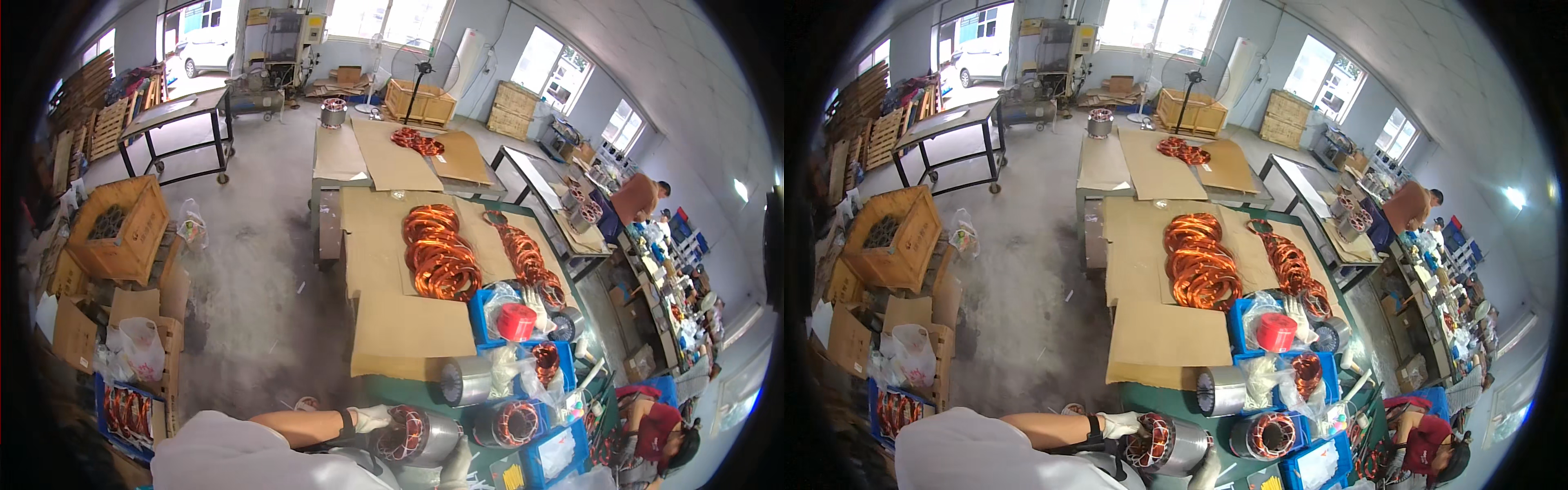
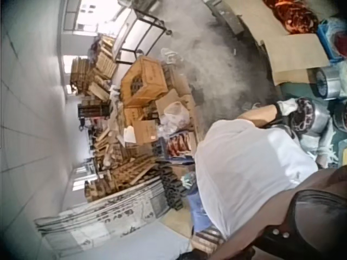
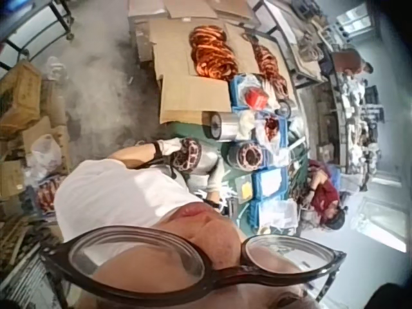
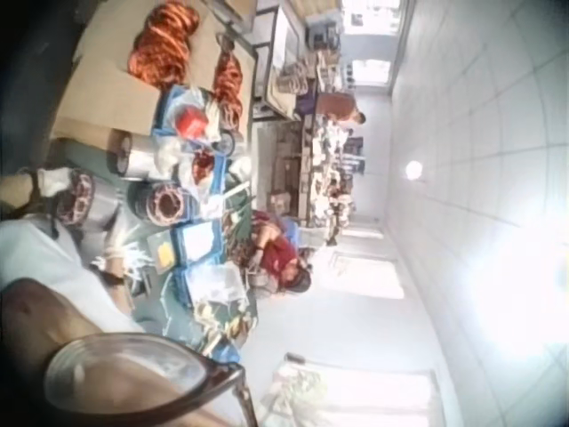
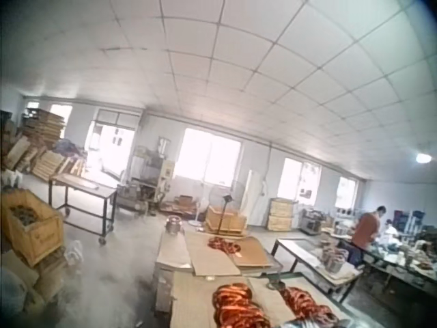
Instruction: The user is assembling and preparing the stator components of electric motors, using a mallet, cutters, and manual assembly.
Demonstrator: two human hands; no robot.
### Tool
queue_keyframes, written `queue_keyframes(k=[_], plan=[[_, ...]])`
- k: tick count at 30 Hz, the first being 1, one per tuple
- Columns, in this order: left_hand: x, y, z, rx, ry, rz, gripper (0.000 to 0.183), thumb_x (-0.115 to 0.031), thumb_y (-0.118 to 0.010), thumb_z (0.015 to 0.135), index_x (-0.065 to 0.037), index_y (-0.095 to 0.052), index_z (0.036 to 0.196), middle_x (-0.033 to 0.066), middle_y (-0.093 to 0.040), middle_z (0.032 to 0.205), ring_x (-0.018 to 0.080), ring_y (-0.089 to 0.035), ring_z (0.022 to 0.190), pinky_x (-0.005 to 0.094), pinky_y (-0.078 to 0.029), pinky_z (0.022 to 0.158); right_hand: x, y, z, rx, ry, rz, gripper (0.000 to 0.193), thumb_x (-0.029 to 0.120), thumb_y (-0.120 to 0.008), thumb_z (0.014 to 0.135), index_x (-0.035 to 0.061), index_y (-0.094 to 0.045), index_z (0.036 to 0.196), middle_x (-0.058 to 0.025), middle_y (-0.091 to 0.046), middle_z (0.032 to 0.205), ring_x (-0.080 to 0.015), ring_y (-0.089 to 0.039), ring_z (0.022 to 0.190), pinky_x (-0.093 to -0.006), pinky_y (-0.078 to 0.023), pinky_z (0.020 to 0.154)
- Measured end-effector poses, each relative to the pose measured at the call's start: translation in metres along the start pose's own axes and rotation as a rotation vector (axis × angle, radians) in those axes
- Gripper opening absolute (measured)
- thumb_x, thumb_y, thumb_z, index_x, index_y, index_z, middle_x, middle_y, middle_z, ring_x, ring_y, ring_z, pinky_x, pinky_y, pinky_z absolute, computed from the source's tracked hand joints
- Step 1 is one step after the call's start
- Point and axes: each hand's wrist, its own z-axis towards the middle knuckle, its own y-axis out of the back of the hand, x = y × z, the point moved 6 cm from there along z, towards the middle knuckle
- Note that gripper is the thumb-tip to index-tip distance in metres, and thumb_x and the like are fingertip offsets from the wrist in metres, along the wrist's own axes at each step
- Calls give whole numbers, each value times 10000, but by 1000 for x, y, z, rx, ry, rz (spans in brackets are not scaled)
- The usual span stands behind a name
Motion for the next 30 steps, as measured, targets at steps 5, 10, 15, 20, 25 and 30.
queue_keyframes(k=[5, 10, 15, 20, 25, 30], plan=[[-27, 64, -49, -123, -295, 308, 378, -132, -478, 900, -56, -594, 1252, 171, -632, 1197, 336, -588, 1096, 371, -459, 948, 33, -82, -5, 67, -80, -167, 416, 263, -533, 942, 7, -549, 1270, -87, -625, 1121, -176, -577, 1034, -330, -500, 795], [17, 153, -103, -415, 64, -219, 192, -105, -506, 953, -48, -645, 1073, 65, -666, 1066, 183, -625, 972, 298, -492, 846, 78, -235, -10, 255, 19, -426, 482, 432, -608, 919, -38, -593, 1027, -15, -590, 849, -88, -535, 752, -231, -430, 656], [-51, 257, -197, -534, 187, -757, 248, -127, -573, 941, -51, -617, 1173, 30, -640, 1139, 155, -568, 1051, 306, -456, 908, 58, -378, 10, 434, -12, -438, 391, 284, -658, 894, -51, -591, 1083, -47, -623, 935, -115, -562, 832, -259, -449, 750], [-57, 389, -274, -661, 49, -183, 250, -156, -564, 946, -58, -611, 1171, 33, -656, 1082, 145, -606, 1000, 288, -498, 835, 5, -504, 66, 473, -123, -450, 461, 302, -731, 845, -56, -596, 1103, -104, -662, 967, -154, -595, 841, -284, -473, 781], [-34, 498, -313, -724, -24, -480, 226, -224, -615, 912, -103, -637, 1101, 29, -661, 1012, 150, -652, 831, 321, -552, 678, -6, -644, 92, 604, -174, -448, 445, 337, -664, 904, -36, -568, 1125, -21, -593, 938, -100, -528, 852, -267, -449, 737], [-22, 599, -318, -971, 110, -908, 284, -220, -639, 886, -82, -615, 1133, 46, -663, 1004, 183, -663, 823, 338, -553, 676, -30, -762, 170, 727, -208, -453, 510, 345, -715, 862, -66, -565, 1125, -73, -625, 979, -133, -563, 875, -279, -462, 781]])
